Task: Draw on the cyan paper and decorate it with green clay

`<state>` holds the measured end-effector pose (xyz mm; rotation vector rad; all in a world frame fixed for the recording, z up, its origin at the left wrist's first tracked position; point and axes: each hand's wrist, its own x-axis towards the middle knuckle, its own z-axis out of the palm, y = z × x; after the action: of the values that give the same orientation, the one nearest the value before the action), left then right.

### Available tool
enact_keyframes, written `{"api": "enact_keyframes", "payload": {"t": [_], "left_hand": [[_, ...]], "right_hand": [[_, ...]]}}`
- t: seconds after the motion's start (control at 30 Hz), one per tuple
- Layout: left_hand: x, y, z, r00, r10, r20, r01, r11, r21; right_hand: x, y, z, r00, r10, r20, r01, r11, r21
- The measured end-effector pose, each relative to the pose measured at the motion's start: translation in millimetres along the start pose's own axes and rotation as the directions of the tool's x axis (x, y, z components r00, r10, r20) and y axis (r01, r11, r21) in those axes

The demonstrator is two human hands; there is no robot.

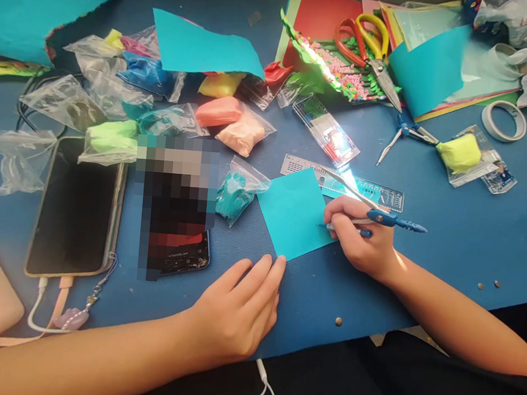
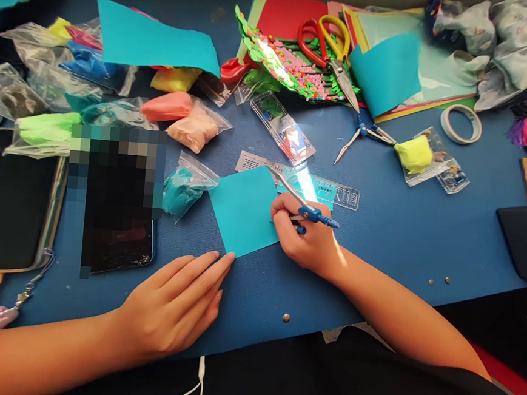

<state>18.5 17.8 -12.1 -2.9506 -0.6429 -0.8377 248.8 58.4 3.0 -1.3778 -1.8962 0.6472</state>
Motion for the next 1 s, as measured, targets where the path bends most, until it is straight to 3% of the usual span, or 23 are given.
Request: {"api": "enact_keyframes", "payload": {"t": [0.3,0.53,0.7,0.87,1.0], "left_hand": [[-0.1,-0.3,-2.1,1.0,0.01,0.015,-0.01,1.0,0.009],[-0.4,0.5,-2.9,1.0,0.008,0.026,-0.008,1.0,0.008],[-1.3,1.4,-2.3,0.999,0.013,0.029,-0.013,1.0,0.006],[-0.6,0.7,-2.3,1.0,0.005,0.024,-0.004,1.0,-0.002],[-0.8,0.7,-2.9,1.0,-0.001,0.022,0.002,1.0,-0.013]], "right_hand": [[1.1,-2.0,-1.4,0.998,-0.053,0.039,0.054,0.998,-0.028],[0.9,-1.7,-0.2,1.0,0.004,0.031,-0.004,1.0,-0.012],[0.5,-3.8,-2.4,0.99,-0.09,0.109,0.092,0.996,-0.015],[0.8,1.8,-6.7,0.996,0.045,0.075,-0.051,0.995,0.085],[3.4,6.6,-12.6,0.984,0.031,0.178,-0.049,0.994,0.1]]}}
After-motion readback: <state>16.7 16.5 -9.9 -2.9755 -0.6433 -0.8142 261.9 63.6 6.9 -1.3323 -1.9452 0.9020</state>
